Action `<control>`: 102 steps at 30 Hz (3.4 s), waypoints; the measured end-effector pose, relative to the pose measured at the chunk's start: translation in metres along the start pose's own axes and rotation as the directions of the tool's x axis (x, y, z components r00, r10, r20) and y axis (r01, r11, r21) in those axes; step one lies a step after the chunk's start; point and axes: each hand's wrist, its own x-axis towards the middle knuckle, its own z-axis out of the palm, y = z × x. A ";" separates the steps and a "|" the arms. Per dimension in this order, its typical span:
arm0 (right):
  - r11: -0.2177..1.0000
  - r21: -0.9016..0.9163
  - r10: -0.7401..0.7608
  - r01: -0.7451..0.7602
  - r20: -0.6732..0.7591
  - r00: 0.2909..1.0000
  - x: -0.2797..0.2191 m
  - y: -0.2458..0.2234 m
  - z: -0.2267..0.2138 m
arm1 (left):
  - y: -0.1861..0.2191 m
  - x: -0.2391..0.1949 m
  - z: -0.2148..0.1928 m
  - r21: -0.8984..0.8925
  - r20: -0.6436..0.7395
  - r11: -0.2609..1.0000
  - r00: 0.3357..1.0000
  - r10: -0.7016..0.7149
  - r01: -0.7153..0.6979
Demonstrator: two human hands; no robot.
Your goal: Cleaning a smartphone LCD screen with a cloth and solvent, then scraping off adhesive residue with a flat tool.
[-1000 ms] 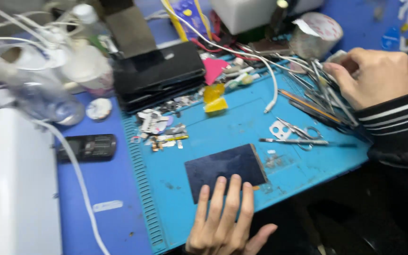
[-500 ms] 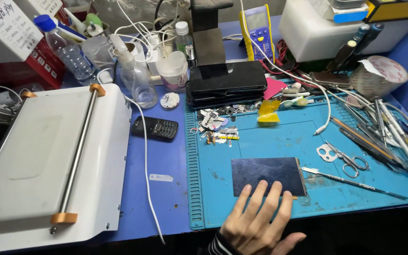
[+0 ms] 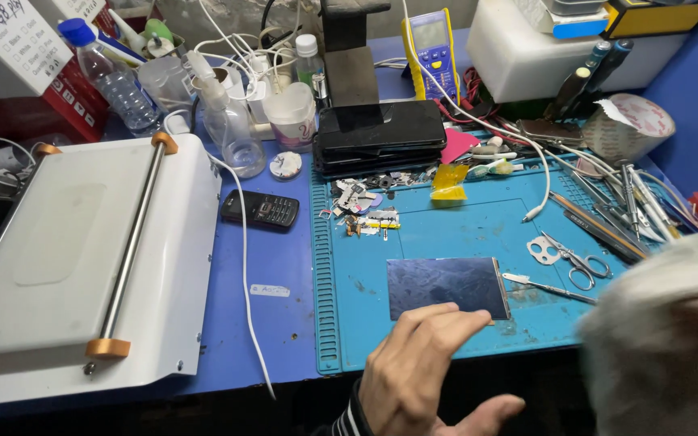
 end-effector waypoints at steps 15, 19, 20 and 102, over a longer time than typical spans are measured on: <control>0.672 0.655 -0.179 -0.346 0.597 0.782 -0.045 -0.142 0.148 | -0.021 -0.016 -0.043 -0.745 0.117 0.490 0.812 -0.572 0.453; 0.669 0.629 -0.161 -0.396 0.643 0.749 -0.040 -0.138 0.157 | -0.023 -0.010 -0.050 -0.769 0.112 0.467 0.811 -0.574 0.436; 0.673 0.624 -0.161 -0.397 0.647 0.745 -0.040 -0.134 0.157 | -0.024 -0.010 -0.051 -0.772 0.107 0.466 0.810 -0.577 0.433; 0.346 -0.426 -0.386 0.836 0.748 0.540 0.044 -0.093 0.103 | -0.068 -0.027 0.051 0.733 0.151 0.665 0.987 0.046 -0.144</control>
